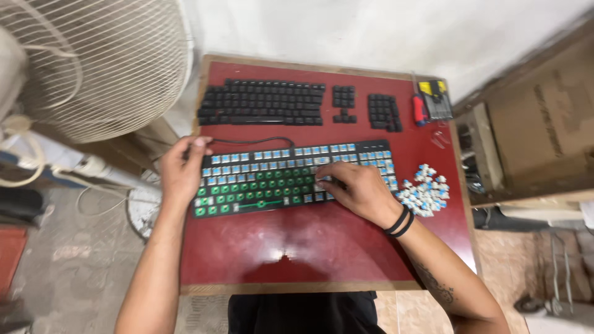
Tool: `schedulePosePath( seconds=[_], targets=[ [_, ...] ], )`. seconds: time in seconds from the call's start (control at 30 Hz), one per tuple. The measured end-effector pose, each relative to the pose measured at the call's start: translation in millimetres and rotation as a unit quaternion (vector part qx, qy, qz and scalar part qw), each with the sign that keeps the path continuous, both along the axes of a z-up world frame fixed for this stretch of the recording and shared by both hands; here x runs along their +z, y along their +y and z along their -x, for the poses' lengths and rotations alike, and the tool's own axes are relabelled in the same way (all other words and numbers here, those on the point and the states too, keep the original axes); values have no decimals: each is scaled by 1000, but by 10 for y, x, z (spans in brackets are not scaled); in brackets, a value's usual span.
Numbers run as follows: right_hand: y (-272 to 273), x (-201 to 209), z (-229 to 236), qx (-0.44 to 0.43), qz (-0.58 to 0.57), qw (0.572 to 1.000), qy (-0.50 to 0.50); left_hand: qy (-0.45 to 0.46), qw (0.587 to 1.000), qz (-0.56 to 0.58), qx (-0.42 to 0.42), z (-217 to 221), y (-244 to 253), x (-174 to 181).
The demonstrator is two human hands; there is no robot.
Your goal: The person installs blue and white mechanical switches onto a keyboard PCB, picking them one by one from a pile and pressing them into place. The person works across the board, filling empty switch sockets until the entire PCB is populated.
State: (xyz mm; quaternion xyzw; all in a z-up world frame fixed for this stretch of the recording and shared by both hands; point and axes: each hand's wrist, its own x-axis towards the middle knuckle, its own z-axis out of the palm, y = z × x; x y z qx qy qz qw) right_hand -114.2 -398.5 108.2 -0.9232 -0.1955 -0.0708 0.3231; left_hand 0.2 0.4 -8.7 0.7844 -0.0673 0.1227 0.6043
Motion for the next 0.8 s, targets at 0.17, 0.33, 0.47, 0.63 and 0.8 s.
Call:
schedulePosePath(
  seconds=[0.17,0.33,0.47,0.63,0.8],
  targets=[
    [-1091,30,378,-77,-3,996,-36,-6,999,-32,-3,9,45,-104],
    [-1984,-17,678,-198,26,978,-57,-1,999,-52,2,-1,94,-187],
    [-2401,-147,737,-267,49,962,-39,0,998,-59,6,-27,177,-288],
    [-2515,-282,630,-254,72,964,18,0,997,-72,14,-56,225,-386],
    [-2559,-431,453,-224,133,964,59,-14,998,-68,8,-65,255,-434]
  ],
)
